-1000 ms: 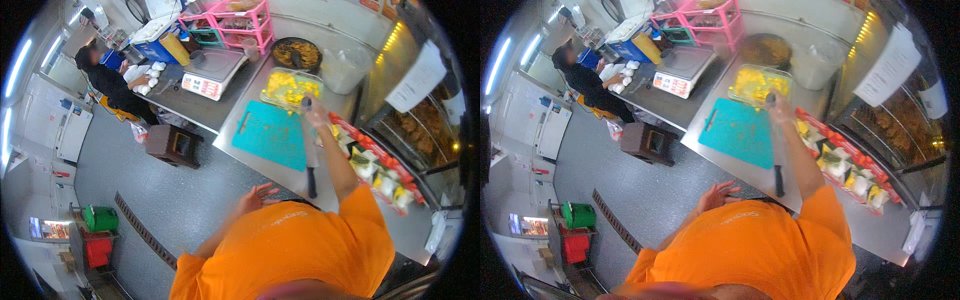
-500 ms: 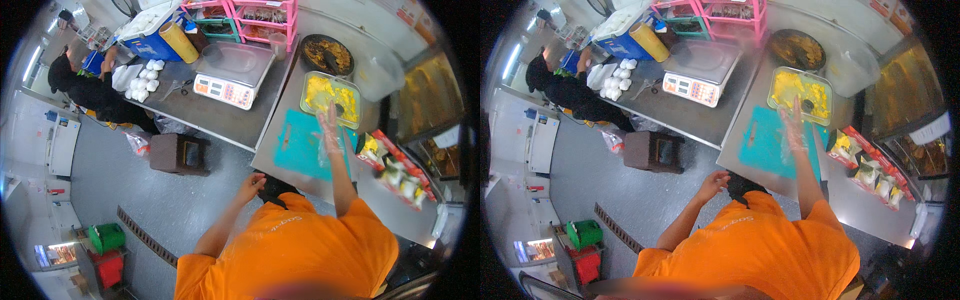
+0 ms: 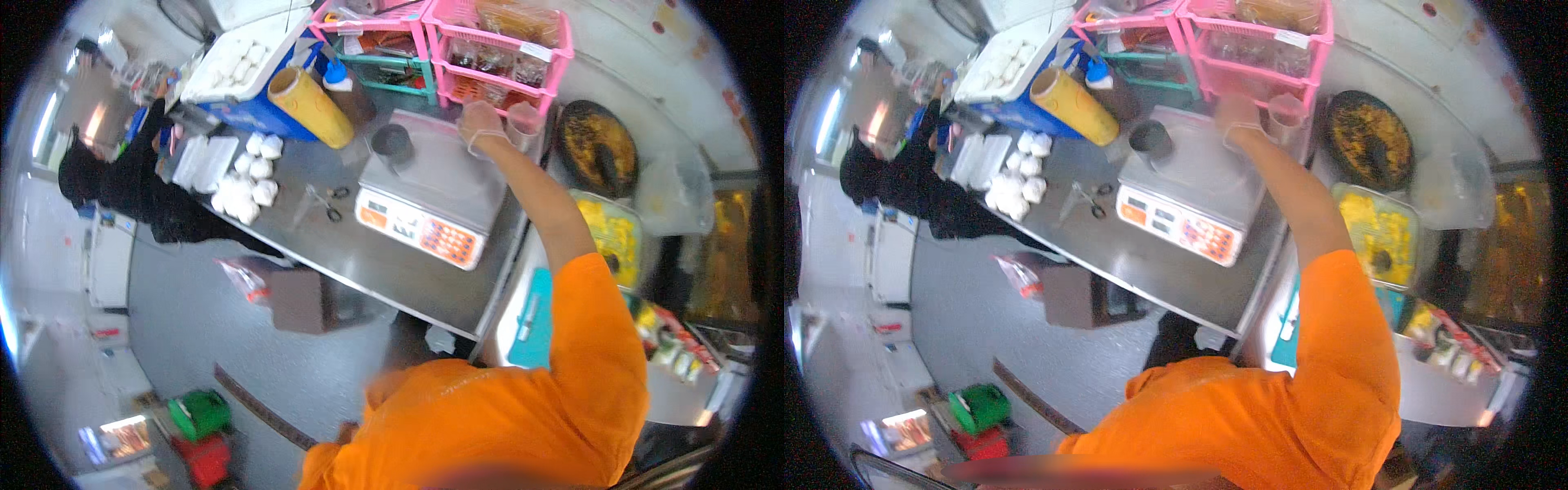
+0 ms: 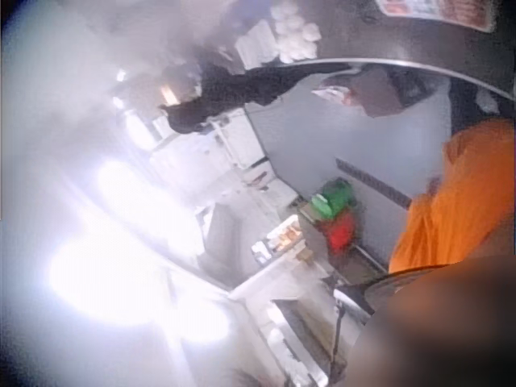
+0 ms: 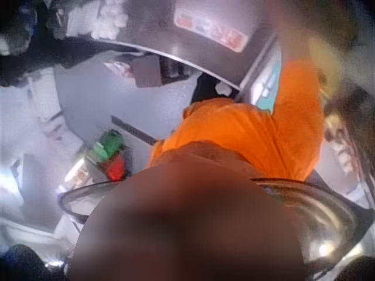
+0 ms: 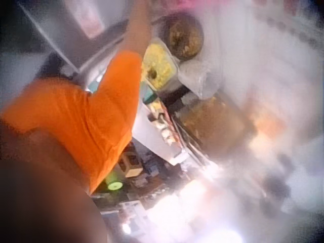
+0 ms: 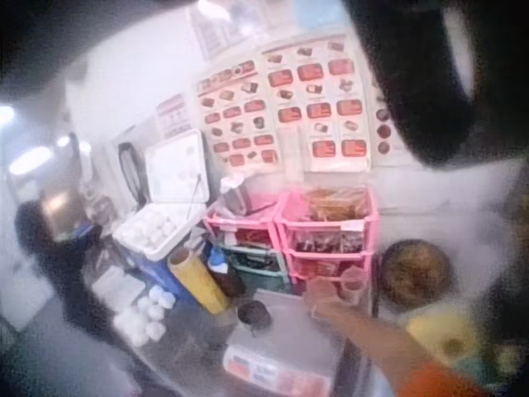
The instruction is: The person assembles multiple onigiri (rice balls) by placing rice, pickled vegetables, scrambled eggs, and fried chicken into red cardboard trays. They handle each component by hand and arrange the finished units in a row on the counter.
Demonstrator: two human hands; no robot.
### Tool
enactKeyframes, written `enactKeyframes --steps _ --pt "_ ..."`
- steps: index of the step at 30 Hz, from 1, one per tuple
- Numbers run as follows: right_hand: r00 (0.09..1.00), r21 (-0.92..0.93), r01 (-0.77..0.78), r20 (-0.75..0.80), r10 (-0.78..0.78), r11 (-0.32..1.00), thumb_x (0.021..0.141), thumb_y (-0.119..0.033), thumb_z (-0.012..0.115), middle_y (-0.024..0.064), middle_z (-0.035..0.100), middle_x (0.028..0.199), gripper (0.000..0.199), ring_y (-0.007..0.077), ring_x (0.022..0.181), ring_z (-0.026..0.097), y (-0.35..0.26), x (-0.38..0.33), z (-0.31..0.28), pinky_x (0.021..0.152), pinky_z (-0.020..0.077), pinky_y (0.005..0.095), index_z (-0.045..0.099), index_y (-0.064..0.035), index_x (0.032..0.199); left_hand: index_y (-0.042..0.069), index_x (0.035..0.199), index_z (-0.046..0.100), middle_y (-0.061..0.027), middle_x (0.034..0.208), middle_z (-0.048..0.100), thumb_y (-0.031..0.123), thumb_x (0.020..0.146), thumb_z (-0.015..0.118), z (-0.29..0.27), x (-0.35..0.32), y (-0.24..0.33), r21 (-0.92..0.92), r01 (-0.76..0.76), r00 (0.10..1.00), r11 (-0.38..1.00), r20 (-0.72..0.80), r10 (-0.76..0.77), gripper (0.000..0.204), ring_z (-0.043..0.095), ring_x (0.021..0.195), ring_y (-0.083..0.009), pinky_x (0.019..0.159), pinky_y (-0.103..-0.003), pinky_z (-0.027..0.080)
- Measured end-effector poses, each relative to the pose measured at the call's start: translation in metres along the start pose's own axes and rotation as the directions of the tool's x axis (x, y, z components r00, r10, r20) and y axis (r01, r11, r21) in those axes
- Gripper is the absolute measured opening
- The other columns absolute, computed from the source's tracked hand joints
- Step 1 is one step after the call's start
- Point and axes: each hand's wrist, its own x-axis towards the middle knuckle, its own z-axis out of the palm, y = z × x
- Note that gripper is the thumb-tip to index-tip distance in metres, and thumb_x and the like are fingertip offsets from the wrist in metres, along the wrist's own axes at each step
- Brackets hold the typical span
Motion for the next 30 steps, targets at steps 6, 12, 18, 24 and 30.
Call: enactKeyframes --steps 6,12,18,24,30 --pt "0.998 -0.217 -0.041 0.027 0.048 0.975 0.087 -0.012 0.051 0.0195 0.071 0.1 0.027 0.0321 0.099 0.068 0.013 0.096 0.083 0.085 0.0538 0.0456 0.068 -0.0005 0.106 0.012 0.124 0.058 -0.0123 0.119 0.067 0.034 0.094 0.055 -0.156 0.04 -0.012 -0.634 0.111 0.993 0.765 0.091 -0.068 0.037 0.066 0.101 -0.0296 0.088 -0.047 0.05" --pt "0.966 -0.108 -0.245 -0.11 0.233 0.964 0.09 -0.017 0.049 0.0209 0.07 0.1 0.028 0.0352 0.093 0.069 0.0 0.148 0.088 0.081 0.0538 0.0488 0.071 -0.0033 0.1 0.013 0.124 0.056 -0.0122 0.121 0.066 0.032 0.093 0.059 -0.347 0.1 0.004 -0.833 -0.005 1.0 0.554 0.012 0.026 0.037 0.066 0.1 -0.0273 0.087 -0.045 0.051" --pt "0.958 -0.106 -0.265 -0.142 0.249 0.958 0.09 -0.017 0.049 0.0206 0.07 0.099 0.028 0.0352 0.093 0.069 0.028 0.17 0.086 0.08 0.0541 0.0491 0.071 -0.0037 0.1 0.011 0.1 0.063 -0.0023 0.092 0.063 0.019 0.08 0.062 -0.419 0.134 0.021 -0.784 -0.148 0.965 0.603 0.019 0.262 0.022 0.061 0.085 -0.0214 0.077 -0.042 0.048" --pt "0.957 -0.075 -0.265 -0.14 0.253 0.961 0.091 -0.018 0.049 0.0202 0.071 0.098 0.027 0.0352 0.092 0.069 0.054 0.176 0.086 0.08 0.0543 0.0493 0.071 -0.0042 0.099 0.01 0.102 0.063 -0.0025 0.094 0.063 0.018 0.082 0.063 -0.406 0.145 0.061 -0.749 -0.019 0.997 0.662 0.033 0.065 0.021 0.061 0.087 -0.0204 0.079 -0.041 0.048" --pt "0.963 -0.068 -0.249 -0.127 0.239 0.966 0.091 -0.019 0.049 0.0199 0.071 0.098 0.027 0.0351 0.091 0.069 0.063 0.175 0.089 0.079 0.0546 0.0495 0.071 -0.0046 0.099 0.01 0.103 0.063 -0.0026 0.096 0.064 0.018 0.083 0.063 -0.415 0.149 0.087 -0.774 -0.064 0.997 0.63 -0.02 0.077 0.021 0.061 0.088 -0.0195 0.08 -0.039 0.048"
